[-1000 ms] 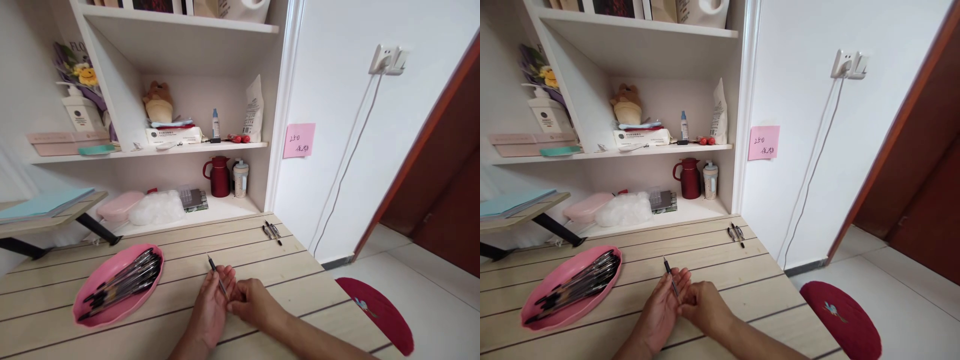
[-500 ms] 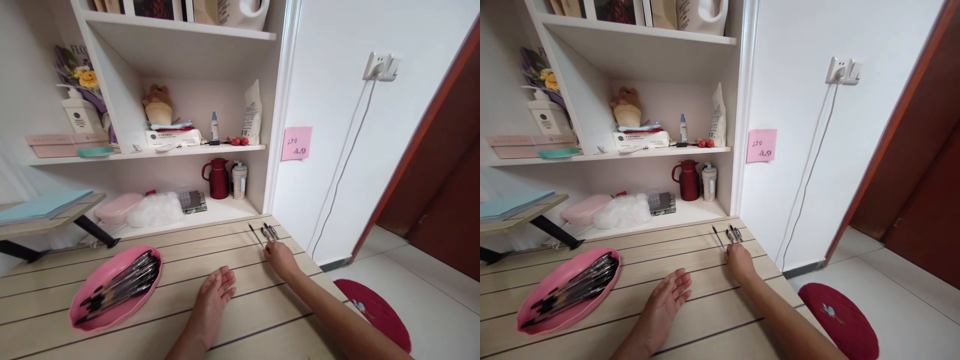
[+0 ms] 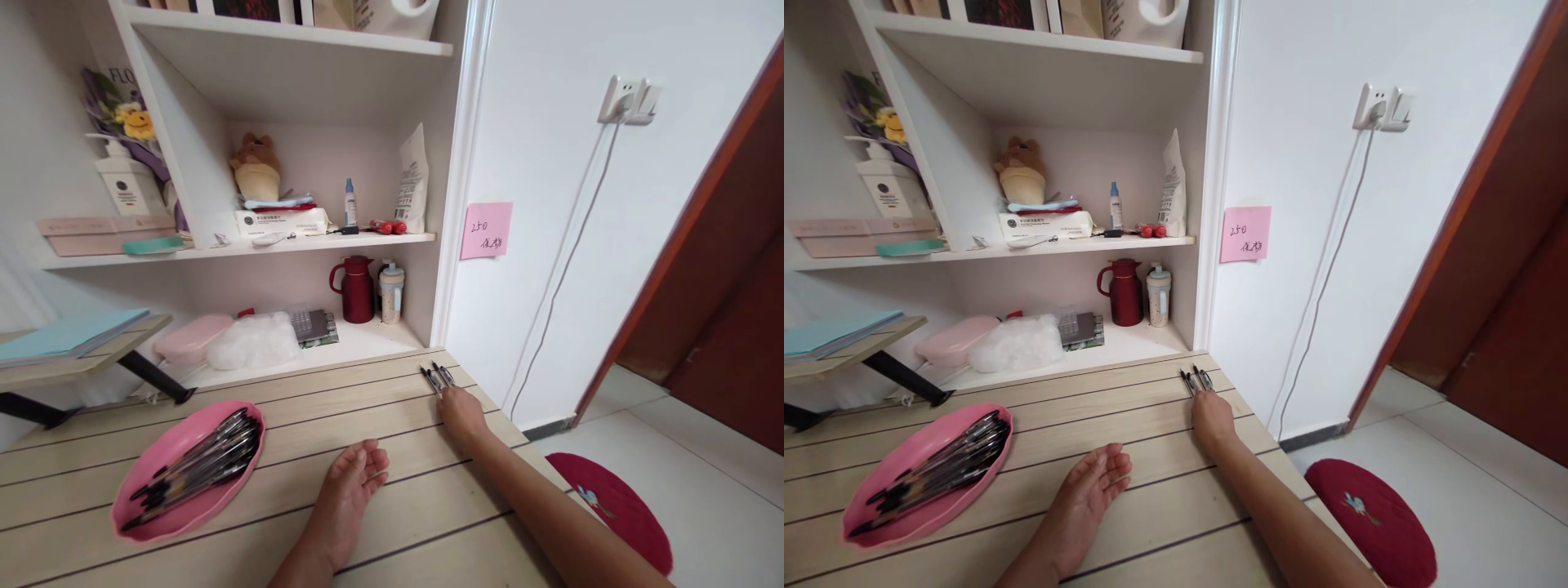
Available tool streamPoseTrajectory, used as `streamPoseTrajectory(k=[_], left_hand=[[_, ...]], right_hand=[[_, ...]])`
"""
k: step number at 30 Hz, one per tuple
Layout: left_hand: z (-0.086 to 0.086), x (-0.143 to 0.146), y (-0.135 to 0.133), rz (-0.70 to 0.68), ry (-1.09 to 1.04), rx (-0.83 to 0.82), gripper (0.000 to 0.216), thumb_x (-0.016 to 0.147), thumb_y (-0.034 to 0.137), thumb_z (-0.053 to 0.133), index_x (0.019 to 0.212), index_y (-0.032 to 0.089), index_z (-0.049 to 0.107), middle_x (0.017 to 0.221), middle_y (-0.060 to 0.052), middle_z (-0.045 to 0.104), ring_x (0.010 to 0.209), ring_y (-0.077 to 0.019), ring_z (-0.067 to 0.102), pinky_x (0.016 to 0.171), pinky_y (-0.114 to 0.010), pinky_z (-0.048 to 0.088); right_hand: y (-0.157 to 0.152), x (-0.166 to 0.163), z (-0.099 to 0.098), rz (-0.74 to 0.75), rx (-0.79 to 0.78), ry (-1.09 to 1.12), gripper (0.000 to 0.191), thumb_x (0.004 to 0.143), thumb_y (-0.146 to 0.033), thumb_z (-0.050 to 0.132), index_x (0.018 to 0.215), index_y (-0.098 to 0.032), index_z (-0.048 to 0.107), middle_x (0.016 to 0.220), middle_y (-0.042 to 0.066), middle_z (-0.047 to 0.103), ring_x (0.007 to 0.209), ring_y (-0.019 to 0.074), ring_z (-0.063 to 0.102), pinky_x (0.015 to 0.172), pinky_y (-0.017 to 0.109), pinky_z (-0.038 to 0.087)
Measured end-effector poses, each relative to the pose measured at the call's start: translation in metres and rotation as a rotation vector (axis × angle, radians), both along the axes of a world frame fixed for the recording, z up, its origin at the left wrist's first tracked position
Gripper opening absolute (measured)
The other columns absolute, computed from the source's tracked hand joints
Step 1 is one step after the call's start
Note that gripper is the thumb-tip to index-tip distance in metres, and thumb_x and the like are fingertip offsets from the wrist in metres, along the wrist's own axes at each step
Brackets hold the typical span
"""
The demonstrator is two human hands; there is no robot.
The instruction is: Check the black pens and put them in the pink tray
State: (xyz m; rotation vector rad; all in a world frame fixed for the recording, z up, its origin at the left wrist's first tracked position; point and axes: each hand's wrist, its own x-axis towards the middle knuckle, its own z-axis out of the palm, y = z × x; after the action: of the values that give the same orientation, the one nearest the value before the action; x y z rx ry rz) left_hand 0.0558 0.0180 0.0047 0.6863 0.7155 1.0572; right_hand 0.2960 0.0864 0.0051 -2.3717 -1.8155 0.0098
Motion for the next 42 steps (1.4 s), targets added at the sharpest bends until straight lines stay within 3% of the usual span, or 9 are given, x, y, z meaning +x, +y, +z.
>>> streamPoseTrajectory(k=[12, 20, 24, 29, 42], left_hand=[[0.000, 0.000, 0.000, -0.021, -0.007, 0.023, 0.025, 0.072, 0.031, 0.059, 0.091, 0.014, 0.062, 0.087, -0.010, 0.063, 0.085, -0.0188, 0.057, 0.083, -0.037, 0.041], [-0.002, -0.001, 0.001, -0.041, -0.005, 0.035, 0.023, 0.076, 0.030, 0.055, 0.091, 0.014, 0.062, 0.088, -0.009, 0.063, 0.086, -0.0178, 0.057, 0.084, -0.036, 0.040], [-0.002, -0.001, 0.001, -0.028, -0.003, 0.033, 0.024, 0.075, 0.030, 0.055, 0.092, 0.014, 0.062, 0.089, -0.009, 0.063, 0.086, -0.0182, 0.057, 0.084, -0.037, 0.040], [-0.002, -0.002, 0.000, -0.036, -0.001, 0.039, 0.024, 0.075, 0.030, 0.055, 0.092, 0.014, 0.062, 0.089, -0.010, 0.062, 0.086, -0.0184, 0.056, 0.083, -0.037, 0.041], [-0.002, -0.001, 0.002, -0.045, 0.010, 0.045, 0.023, 0.076, 0.030, 0.054, 0.091, 0.015, 0.062, 0.089, -0.009, 0.062, 0.085, -0.0174, 0.056, 0.083, -0.035, 0.041]], right_hand=[[0.001, 0.004, 0.001, -0.039, 0.038, 0.038, 0.027, 0.080, -0.027, 0.039, 0.082, -0.015, 0.062, 0.090, 0.015, 0.062, 0.082, 0.0239, 0.058, 0.064, 0.030, 0.038], [-0.003, 0.039, 0.023, -0.110, 0.068, 0.084, 0.033, 0.083, -0.027, 0.032, 0.078, -0.013, 0.061, 0.084, 0.014, 0.063, 0.078, 0.0217, 0.058, 0.060, 0.027, 0.036], [-0.006, 0.022, 0.014, -0.039, 0.037, 0.094, 0.030, 0.080, -0.034, 0.038, 0.076, -0.016, 0.061, 0.083, 0.012, 0.064, 0.079, 0.0221, 0.058, 0.061, 0.027, 0.037], [-0.002, 0.000, -0.002, -0.019, 0.001, 0.064, 0.027, 0.079, -0.030, 0.039, 0.089, -0.015, 0.058, 0.092, 0.013, 0.062, 0.084, 0.0240, 0.058, 0.065, 0.030, 0.039], [0.004, 0.006, -0.007, -0.078, -0.032, 0.063, 0.029, 0.079, -0.029, 0.036, 0.093, -0.014, 0.057, 0.097, 0.015, 0.060, 0.088, 0.0241, 0.057, 0.068, 0.031, 0.039]])
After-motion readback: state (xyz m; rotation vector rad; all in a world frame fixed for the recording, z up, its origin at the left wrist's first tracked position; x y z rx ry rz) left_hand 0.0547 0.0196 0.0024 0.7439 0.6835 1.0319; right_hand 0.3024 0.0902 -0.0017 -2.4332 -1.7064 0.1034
